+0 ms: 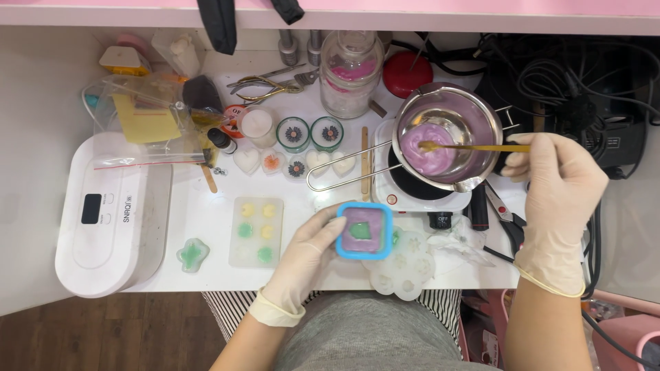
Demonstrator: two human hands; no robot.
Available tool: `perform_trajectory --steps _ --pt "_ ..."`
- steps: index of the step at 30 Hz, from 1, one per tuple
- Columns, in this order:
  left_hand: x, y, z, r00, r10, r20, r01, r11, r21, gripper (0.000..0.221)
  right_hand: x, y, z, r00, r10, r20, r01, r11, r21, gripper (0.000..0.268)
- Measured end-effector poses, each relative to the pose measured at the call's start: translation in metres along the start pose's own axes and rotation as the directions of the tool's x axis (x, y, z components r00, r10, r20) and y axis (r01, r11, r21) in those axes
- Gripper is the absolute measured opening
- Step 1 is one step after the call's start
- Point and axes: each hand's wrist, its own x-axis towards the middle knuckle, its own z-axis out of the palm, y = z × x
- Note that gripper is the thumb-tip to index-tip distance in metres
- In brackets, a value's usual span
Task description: Melting wax, checking its temperature, and pouring it into molds to make candles.
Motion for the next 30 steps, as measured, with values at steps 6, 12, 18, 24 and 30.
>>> perform_trajectory --steps 6,12,18,24,30 --pt "0.007 -0.012 -0.033 0.975 0.029 -0.222 0.014 0.982 0.19 0.048 -0.006 -0.001 0.003 0.999 -0.023 0.029 0.023 1.0 -0.014 0.021" --pt "0.002 -0.019 -0.036 0.861 0.494 -0.119 -0.228 0.585 0.778 0.046 -0.003 -0.002 0.002 0.998 -0.052 -0.026 0.051 0.997 -0.053 0.021" --pt "-0.031 0.026 -0.004 0.798 0.598 -0.08 -0.026 0.167 0.986 0.034 -0.004 -0.003 -0.005 0.999 -0.031 -0.008 0.031 0.999 -0.024 0.023" --pt "-0.039 0.089 0.032 0.427 0.844 0.324 -0.222 -0.249 0.943 0.042 -0.008 -0.021 0.004 0.999 -0.031 0.041 0.029 0.999 0.046 0.019" --pt "0.006 0.115 0.067 0.457 0.649 0.608 -0.407 -0.455 0.792 0.078 -0.005 -0.033 0.006 1.0 -0.016 0.01 0.015 0.999 0.045 0.012"
